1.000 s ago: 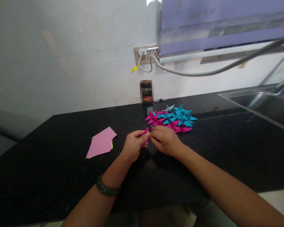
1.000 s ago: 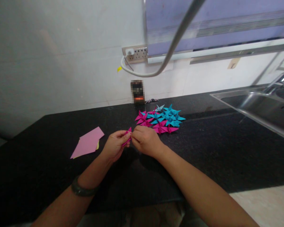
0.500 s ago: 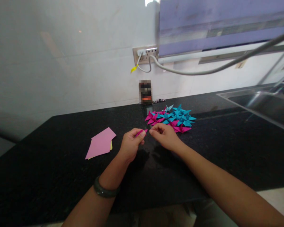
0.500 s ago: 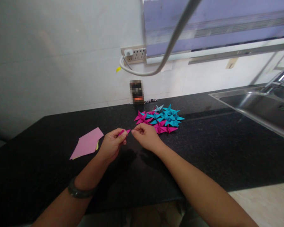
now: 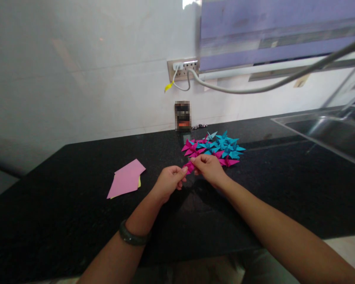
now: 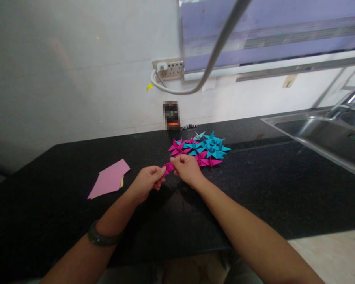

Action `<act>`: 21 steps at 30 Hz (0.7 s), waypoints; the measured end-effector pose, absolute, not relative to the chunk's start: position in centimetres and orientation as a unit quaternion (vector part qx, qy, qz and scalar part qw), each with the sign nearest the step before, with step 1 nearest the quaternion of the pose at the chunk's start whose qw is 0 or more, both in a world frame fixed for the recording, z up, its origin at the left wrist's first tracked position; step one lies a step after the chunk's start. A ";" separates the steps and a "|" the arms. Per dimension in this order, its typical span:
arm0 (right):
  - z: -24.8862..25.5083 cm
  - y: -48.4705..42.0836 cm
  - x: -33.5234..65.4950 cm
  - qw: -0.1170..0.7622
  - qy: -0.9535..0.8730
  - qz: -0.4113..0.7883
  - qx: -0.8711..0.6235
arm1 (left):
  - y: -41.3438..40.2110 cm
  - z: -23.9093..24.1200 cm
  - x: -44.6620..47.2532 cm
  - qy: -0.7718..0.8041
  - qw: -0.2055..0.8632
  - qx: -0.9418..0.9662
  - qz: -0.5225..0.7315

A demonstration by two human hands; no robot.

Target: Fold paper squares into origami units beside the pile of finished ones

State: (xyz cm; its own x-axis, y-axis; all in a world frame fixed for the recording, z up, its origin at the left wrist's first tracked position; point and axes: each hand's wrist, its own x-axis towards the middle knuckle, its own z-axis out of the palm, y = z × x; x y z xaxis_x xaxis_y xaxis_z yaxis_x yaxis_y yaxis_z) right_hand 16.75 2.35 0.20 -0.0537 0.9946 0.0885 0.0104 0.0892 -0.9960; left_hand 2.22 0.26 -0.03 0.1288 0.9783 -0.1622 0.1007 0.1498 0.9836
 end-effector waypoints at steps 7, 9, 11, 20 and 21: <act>0.2 2.5 16.7 0.507 -0.469 0.526 -0.496 | 0.3 -0.2 2.0 0.472 0.621 0.467 0.416; 0.3 2.6 16.8 0.506 -0.435 0.552 -0.501 | 0.3 -0.1 2.0 0.471 0.630 0.459 0.415; 0.4 2.7 16.8 0.501 -0.402 0.579 -0.503 | 0.3 -0.1 2.0 0.470 0.633 0.454 0.414; 0.9 2.6 17.0 0.480 -0.350 0.624 -0.508 | 0.4 -0.2 1.9 0.476 0.634 0.449 0.413; 1.0 2.6 17.0 0.479 -0.348 0.624 -0.510 | 0.4 -0.2 1.9 0.477 0.634 0.448 0.413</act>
State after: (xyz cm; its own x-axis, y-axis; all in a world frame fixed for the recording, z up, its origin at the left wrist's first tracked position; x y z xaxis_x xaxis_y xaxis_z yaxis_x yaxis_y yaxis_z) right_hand 17.03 2.61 0.98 -0.0203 0.9528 -0.3029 -0.2428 -0.2986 -0.9230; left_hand 1.85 0.44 -0.19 0.2039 0.9506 -0.2341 -0.0962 0.2574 0.9615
